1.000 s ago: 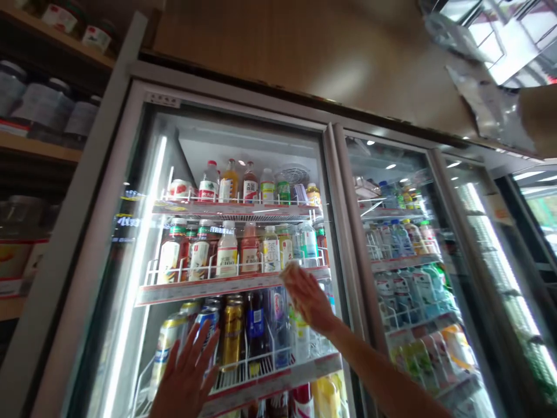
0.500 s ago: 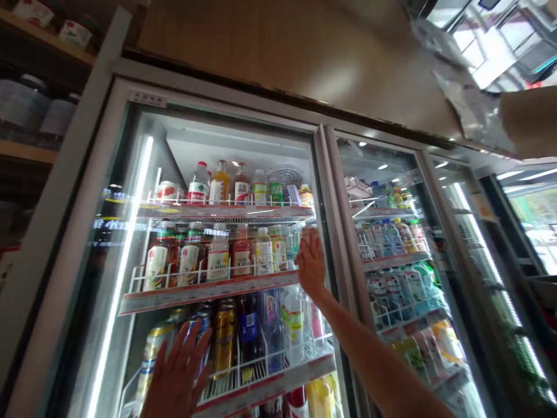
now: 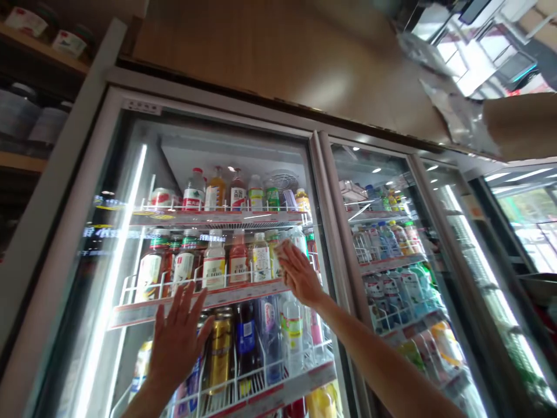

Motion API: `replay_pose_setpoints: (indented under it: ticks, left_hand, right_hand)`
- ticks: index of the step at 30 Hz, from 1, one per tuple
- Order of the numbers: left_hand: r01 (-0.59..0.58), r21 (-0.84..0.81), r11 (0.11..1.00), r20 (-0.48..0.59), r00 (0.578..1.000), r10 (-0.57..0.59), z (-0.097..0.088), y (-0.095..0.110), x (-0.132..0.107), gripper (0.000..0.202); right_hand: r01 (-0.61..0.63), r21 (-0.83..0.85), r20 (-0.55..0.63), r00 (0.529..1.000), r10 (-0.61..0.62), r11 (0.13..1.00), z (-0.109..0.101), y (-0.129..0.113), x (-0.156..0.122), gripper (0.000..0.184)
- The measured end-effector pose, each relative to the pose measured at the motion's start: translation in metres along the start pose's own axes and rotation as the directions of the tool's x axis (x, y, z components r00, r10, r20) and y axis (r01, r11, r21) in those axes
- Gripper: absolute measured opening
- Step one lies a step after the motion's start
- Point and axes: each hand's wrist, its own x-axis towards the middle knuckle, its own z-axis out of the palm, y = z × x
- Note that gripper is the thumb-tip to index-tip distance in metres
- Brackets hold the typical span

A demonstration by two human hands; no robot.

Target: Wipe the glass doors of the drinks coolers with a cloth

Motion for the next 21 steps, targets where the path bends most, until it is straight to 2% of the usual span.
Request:
replay_pose_setpoints:
  ticks: [1, 2, 4, 6, 7, 9, 11, 12, 13, 14, 15, 16, 18, 19, 20, 21]
  left_hand:
    - [0.0, 0.004, 1.0, 0.0, 1.0, 0.0, 0.001, 0.0, -0.001, 0.063]
    - [0.004, 0.009, 1.0, 0.001, 1.0, -0.004, 0.001, 0.0, -0.001, 0.063]
    - [0.007, 0.021, 1.0, 0.002, 1.0, -0.007, 0.001, 0.001, -0.001, 0.064]
    - [0.003, 0.028, 1.0, -0.008, 1.0, -0.003, 0.002, 0.001, -0.001, 0.064]
    - [-0.002, 0.028, 1.0, -0.011, 1.0, 0.003, 0.002, 0.001, 0.0, 0.064]
    - [-0.005, 0.022, 1.0, -0.009, 1.0, 0.005, 0.003, 0.001, 0.0, 0.064]
    - [-0.005, 0.019, 1.0, -0.007, 1.0, 0.005, 0.002, 0.001, 0.001, 0.064]
    - [-0.01, 0.019, 1.0, -0.008, 1.0, 0.01, 0.002, 0.0, 0.001, 0.064]
    - [-0.017, 0.02, 1.0, -0.009, 1.0, 0.017, 0.001, -0.001, 0.002, 0.063]
    - [-0.028, 0.022, 0.999, -0.011, 1.0, 0.029, 0.0, -0.002, 0.002, 0.063]
    - [-0.04, 0.026, 0.999, -0.01, 0.999, 0.04, -0.001, -0.003, 0.001, 0.062]
    - [-0.052, 0.028, 0.998, -0.007, 0.999, 0.052, -0.003, -0.004, 0.001, 0.062]
    - [-0.073, 0.033, 0.997, -0.004, 0.997, 0.073, -0.005, -0.006, -0.001, 0.062]
    - [-0.071, 0.036, 0.997, -0.005, 0.997, 0.071, -0.005, -0.007, -0.002, 0.062]
    - [-0.06, 0.035, 0.998, -0.007, 0.998, 0.061, -0.006, -0.006, -0.001, 0.062]
    - [-0.046, 0.027, 0.999, -0.009, 0.999, 0.046, -0.005, -0.005, 0.003, 0.062]
  right_hand:
    - [-0.022, -0.013, -0.007, 1.0, 0.022, 1.0, -0.003, 0.007, 0.0, 0.041]
    - [-0.104, -0.038, -0.048, 0.994, 0.102, 0.994, -0.005, 0.016, 0.003, 0.041]
    - [-0.323, -0.068, -0.164, 0.937, 0.309, 0.944, -0.005, 0.037, 0.02, 0.041]
    - [-0.451, -0.066, -0.226, 0.876, 0.427, 0.89, 0.0, 0.047, 0.045, 0.042]
    - [-0.459, -0.061, -0.23, 0.87, 0.435, 0.886, 0.004, 0.045, 0.058, 0.043]
    - [-0.376, -0.056, -0.197, 0.912, 0.359, 0.925, 0.014, 0.028, 0.078, 0.043]
    - [-0.174, -0.048, -0.105, 0.98, 0.168, 0.984, 0.02, 0.004, 0.086, 0.043]
    - [-0.049, -0.037, -0.041, 0.998, 0.048, 0.998, 0.021, -0.005, 0.087, 0.043]
    - [0.05, -0.022, 0.016, 0.999, -0.05, 0.998, 0.02, -0.011, 0.087, 0.043]
    - [0.092, -0.012, 0.047, 0.995, -0.091, 0.996, 0.018, -0.013, 0.086, 0.043]
    - [0.059, -0.015, 0.043, 0.997, -0.058, 0.998, 0.015, -0.011, 0.087, 0.044]
    - [-0.043, -0.025, 0.005, 0.999, 0.043, 0.999, 0.012, -0.006, 0.089, 0.044]
    - [-0.305, -0.025, -0.111, 0.947, 0.301, 0.952, 0.008, 0.0, 0.098, 0.045]
    - [-0.371, -0.006, -0.141, 0.92, 0.366, 0.929, 0.009, -0.001, 0.102, 0.046]
    - [-0.367, 0.022, -0.139, 0.92, 0.366, 0.93, 0.012, -0.006, 0.106, 0.047]
    - [-0.305, 0.059, -0.115, 0.944, 0.309, 0.951, 0.015, -0.016, 0.107, 0.049]
